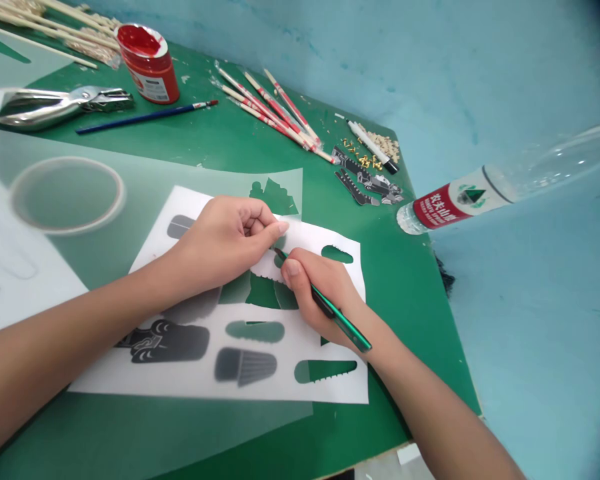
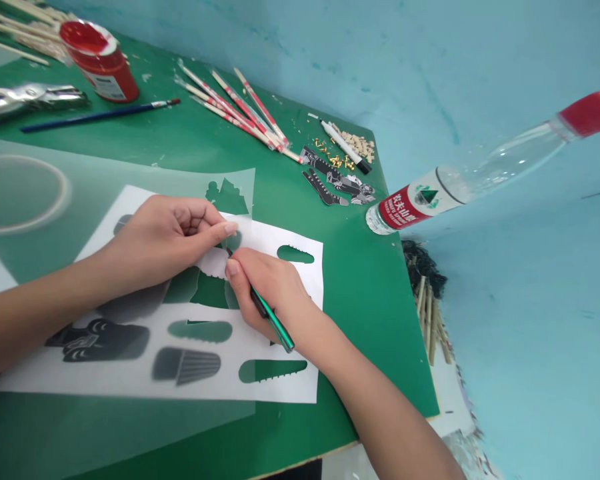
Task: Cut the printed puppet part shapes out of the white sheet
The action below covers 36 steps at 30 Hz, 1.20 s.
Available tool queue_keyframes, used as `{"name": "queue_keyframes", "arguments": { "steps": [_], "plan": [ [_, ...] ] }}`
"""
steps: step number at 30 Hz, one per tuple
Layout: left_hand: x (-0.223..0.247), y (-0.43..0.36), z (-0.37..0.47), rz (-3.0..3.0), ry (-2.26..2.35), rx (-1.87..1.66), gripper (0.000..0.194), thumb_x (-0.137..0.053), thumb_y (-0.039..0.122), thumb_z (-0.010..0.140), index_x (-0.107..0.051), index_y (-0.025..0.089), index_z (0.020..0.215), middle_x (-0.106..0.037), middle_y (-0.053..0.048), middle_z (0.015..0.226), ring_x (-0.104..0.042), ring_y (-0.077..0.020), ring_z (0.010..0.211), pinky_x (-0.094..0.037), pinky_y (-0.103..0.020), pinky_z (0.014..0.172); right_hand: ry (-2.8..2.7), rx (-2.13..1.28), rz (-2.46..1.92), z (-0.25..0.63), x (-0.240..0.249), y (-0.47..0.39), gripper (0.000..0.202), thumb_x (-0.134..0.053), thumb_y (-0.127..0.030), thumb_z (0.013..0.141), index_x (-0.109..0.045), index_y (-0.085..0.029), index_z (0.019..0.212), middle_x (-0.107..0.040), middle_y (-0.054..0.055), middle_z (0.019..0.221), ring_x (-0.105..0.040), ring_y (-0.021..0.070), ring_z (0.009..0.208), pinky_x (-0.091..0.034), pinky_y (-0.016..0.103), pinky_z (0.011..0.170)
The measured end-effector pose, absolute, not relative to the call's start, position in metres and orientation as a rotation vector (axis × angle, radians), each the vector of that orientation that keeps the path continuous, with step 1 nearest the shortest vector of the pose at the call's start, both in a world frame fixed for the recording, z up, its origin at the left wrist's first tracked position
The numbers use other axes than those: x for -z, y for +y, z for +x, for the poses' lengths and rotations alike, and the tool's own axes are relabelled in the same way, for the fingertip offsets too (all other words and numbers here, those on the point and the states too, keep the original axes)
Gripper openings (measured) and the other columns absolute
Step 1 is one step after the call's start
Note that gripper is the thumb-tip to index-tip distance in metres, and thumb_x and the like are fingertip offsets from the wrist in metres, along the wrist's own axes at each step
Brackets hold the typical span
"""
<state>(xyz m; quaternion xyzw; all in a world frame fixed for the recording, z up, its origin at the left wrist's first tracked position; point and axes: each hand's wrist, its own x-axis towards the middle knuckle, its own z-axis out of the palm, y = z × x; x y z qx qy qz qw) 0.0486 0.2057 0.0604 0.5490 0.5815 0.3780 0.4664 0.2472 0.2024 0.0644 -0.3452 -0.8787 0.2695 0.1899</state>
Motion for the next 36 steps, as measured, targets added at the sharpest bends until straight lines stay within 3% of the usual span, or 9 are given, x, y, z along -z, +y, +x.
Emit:
{"name": "queue_keyframes", "arguments": {
  "steps": [36],
  "plan": [
    [-0.0603, 0.2042, 0.0477, 1.358, 1.44, -0.943, 0.025, -0.072, 0.038, 0.09, -0.068, 0.02, 0.073, -0.048, 0.007, 0.053, -0.036, -0.0059, 0.047, -0.025, -0.021, 0.041, -2.491, -0.685, -0.885, 0.2482, -0.0626, 0.2015, 0.031, -0.036, -0.022, 0.111, -0.043, -0.022, 0.081, -0.048, -0.004, 0.068, -0.046, 0.0105, 0.06, -0.037, 0.026, 0.06]
  ]
}}
